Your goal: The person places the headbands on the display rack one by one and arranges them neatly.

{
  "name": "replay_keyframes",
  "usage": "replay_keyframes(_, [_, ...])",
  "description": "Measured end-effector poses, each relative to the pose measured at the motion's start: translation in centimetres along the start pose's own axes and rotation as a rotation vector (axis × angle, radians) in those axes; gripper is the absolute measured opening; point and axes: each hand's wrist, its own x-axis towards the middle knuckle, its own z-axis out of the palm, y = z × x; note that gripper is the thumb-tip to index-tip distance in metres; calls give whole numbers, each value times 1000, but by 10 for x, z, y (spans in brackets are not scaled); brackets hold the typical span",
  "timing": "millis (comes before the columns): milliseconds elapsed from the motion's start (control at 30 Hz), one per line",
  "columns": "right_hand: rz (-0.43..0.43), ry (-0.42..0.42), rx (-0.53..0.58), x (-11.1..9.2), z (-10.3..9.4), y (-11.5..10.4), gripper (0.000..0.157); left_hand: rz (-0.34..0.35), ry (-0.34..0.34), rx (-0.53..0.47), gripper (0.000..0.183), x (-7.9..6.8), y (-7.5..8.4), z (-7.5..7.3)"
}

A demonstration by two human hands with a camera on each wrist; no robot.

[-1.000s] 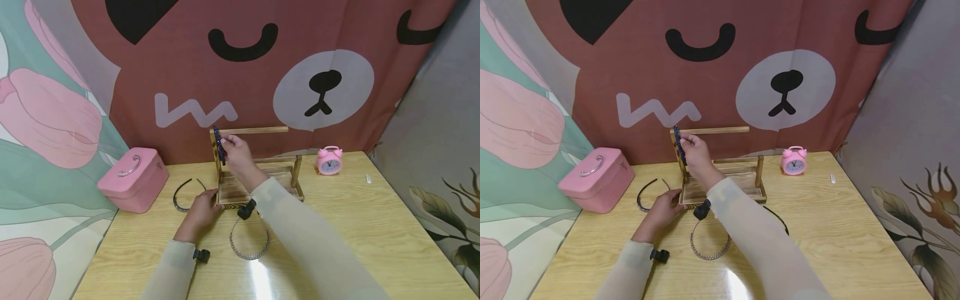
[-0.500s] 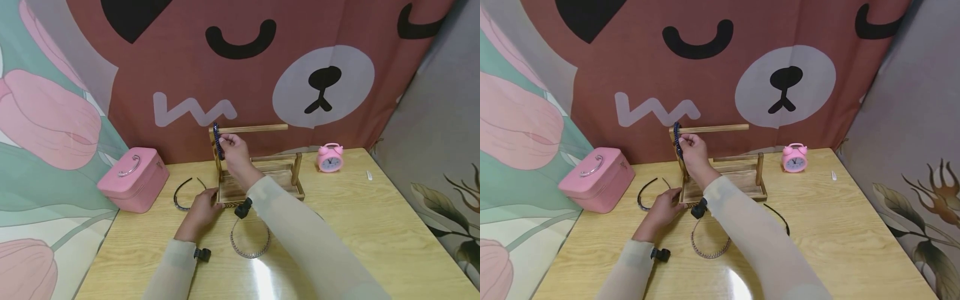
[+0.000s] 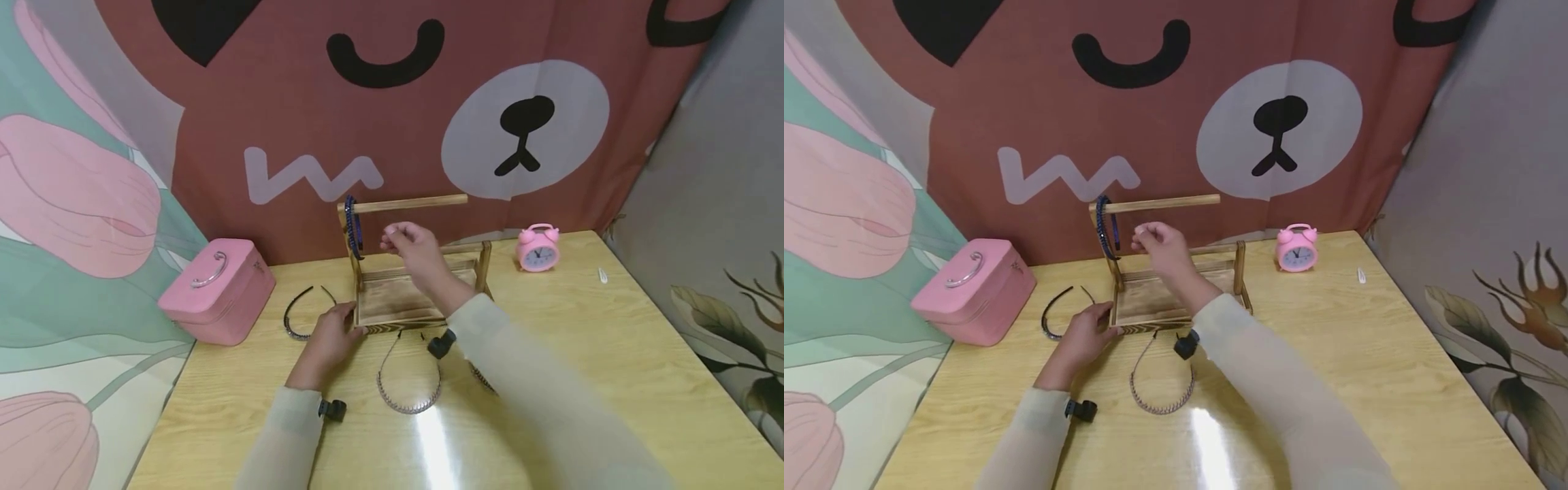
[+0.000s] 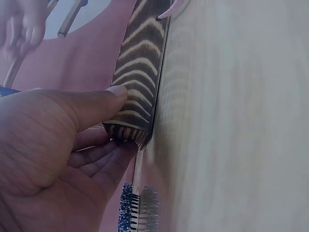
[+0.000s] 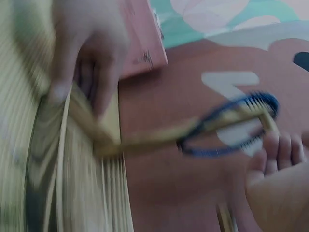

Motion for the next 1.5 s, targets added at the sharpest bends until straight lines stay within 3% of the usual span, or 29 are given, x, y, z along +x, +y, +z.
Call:
replay_keyframes(200, [-121,-233,-442,-39,-99,2,18,5,12,-20,66,8,6,-4])
replay_keyframes(300, [-146,-301,-618,-64,-143,13,14,-11,6,-13,67,8,6,-5])
replay_keyframes(433, [-124,-366,-773,-102,-189,32,13,-25,-17,4,67,3,3,-4])
replay_keyframes(567, [-75,-460,-834,-133,-217,46,16,-18,-22,22,67,0,1,-1])
replay_keyframes(767, [-114,-604,-906,-154,-239,57,20,-26,-17,14,66,-1,3,0])
replay_keyframes(1167, [-136,-627,-879,-167,-247,78,17,-22,-17,15,65,-7,-2,4])
replay_keyframes(1500, [-180,-674,-872,-164,-245,69,13,-4,-11,12,65,-6,2,1])
